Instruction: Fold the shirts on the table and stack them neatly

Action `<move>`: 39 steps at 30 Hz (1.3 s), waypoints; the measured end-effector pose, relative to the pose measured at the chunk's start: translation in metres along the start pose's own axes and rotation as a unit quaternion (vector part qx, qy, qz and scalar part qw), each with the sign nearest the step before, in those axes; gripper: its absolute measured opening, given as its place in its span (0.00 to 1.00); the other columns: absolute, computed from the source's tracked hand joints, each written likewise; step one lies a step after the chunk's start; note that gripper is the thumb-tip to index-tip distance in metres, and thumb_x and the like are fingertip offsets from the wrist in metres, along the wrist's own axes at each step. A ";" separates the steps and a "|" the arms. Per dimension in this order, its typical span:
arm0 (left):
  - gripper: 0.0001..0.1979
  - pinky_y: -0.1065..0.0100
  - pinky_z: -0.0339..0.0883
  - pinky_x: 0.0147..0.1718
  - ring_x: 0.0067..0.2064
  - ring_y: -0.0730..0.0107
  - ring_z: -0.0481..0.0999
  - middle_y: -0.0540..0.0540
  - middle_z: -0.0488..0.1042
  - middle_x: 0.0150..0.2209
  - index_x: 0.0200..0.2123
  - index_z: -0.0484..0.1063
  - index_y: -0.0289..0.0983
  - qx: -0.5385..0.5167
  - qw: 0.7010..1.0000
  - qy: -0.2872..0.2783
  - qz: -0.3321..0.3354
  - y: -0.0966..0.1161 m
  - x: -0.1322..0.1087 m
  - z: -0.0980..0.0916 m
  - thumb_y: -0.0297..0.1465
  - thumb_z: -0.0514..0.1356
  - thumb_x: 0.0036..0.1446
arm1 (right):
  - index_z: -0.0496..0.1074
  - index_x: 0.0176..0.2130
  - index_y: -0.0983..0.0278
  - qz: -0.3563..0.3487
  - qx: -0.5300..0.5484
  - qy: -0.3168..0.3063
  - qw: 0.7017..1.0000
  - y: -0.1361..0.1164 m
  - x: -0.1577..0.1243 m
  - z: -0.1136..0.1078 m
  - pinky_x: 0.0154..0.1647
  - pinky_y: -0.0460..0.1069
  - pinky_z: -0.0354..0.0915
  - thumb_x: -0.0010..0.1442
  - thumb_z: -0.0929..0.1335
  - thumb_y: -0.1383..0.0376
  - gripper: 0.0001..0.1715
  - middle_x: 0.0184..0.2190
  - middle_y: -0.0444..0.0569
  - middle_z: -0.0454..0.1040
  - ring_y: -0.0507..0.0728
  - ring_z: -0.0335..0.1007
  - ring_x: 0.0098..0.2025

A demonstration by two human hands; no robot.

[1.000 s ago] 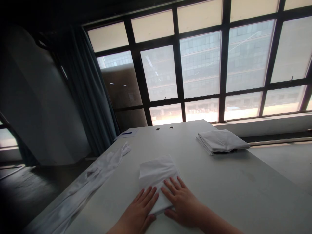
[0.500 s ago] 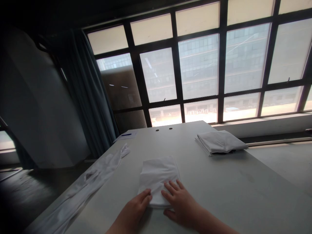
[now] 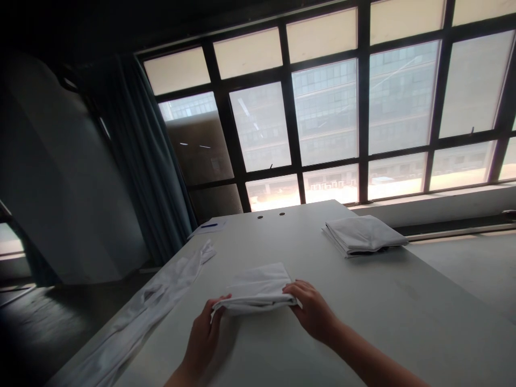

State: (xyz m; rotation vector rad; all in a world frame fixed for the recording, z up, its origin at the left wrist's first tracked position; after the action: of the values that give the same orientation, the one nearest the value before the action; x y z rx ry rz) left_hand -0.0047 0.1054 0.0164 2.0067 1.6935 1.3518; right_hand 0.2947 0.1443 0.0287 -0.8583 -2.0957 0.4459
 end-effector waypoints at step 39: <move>0.35 0.43 0.54 0.66 0.71 0.47 0.52 0.42 0.52 0.72 0.72 0.46 0.47 0.143 0.881 -0.343 0.292 0.053 -0.063 0.102 0.40 0.56 0.67 | 0.57 0.70 0.62 0.142 -0.216 -0.150 0.954 0.026 -0.032 0.065 0.70 0.73 0.34 0.68 0.59 0.46 0.39 0.72 0.58 0.48 0.73 0.36 0.73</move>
State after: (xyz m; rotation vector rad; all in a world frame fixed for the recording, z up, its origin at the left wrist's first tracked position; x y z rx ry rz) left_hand 0.1100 0.0739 -0.0395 2.8435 1.0312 0.3513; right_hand 0.2678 0.1386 -0.0432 -1.4338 -2.4041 0.2791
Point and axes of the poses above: each hand's wrist, its own x-axis towards the middle knuckle, its own z-axis out of the palm, y = z × x, the point moved 8 cm from there along x, towards the middle knuckle
